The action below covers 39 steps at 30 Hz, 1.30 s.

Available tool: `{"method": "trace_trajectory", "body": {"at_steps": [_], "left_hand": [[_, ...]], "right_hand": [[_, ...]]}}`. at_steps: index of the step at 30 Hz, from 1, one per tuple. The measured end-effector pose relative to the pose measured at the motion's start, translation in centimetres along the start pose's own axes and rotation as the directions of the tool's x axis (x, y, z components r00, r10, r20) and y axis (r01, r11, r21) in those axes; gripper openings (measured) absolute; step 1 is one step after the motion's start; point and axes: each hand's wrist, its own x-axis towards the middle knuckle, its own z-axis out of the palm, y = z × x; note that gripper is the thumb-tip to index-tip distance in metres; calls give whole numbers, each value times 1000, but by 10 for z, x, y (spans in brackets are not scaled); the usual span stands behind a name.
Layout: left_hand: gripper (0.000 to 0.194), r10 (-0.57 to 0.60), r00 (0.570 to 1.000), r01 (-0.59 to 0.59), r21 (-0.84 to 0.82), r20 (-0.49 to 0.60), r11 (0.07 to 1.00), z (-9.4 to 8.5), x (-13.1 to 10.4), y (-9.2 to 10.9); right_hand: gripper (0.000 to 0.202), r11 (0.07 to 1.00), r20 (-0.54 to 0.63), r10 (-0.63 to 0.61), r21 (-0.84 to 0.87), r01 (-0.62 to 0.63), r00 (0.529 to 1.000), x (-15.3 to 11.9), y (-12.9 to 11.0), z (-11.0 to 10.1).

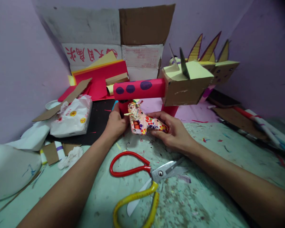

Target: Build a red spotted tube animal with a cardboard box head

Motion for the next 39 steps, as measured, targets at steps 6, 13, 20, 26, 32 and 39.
{"method": "trace_trajectory", "body": {"at_steps": [6, 13, 20, 26, 32, 39], "left_hand": [[49, -13, 1000, 13, -18, 5, 1000, 1, -1, -4], [46, 2, 1000, -2, -41, 10, 999, 1, 0, -4], [42, 18, 1000, -18, -53, 5, 998, 1, -1, -6], [47, 28, 999, -27, -76, 15, 997, 1, 0, -7], [45, 3, 999, 0, -85, 35, 996, 0, -1, -3], [45, -15, 1000, 16, -58, 12, 998, 0, -1, -2]], "right_hand": [[43, 999, 1, 7, 41, -7, 1000, -1, 1, 0], [41, 998, 6, 27, 63, -27, 1000, 0, 1, 1], [40, 997, 5, 37, 67, -38, 999, 1, 0, 0], [38, 998, 12, 32, 55, -32, 999, 2, -3, -1], [41, 992, 67, 58, 108, -65, 996, 2, -4, -7], [49, 987, 114, 48, 147, -65, 992, -11, -18, -16]]}}
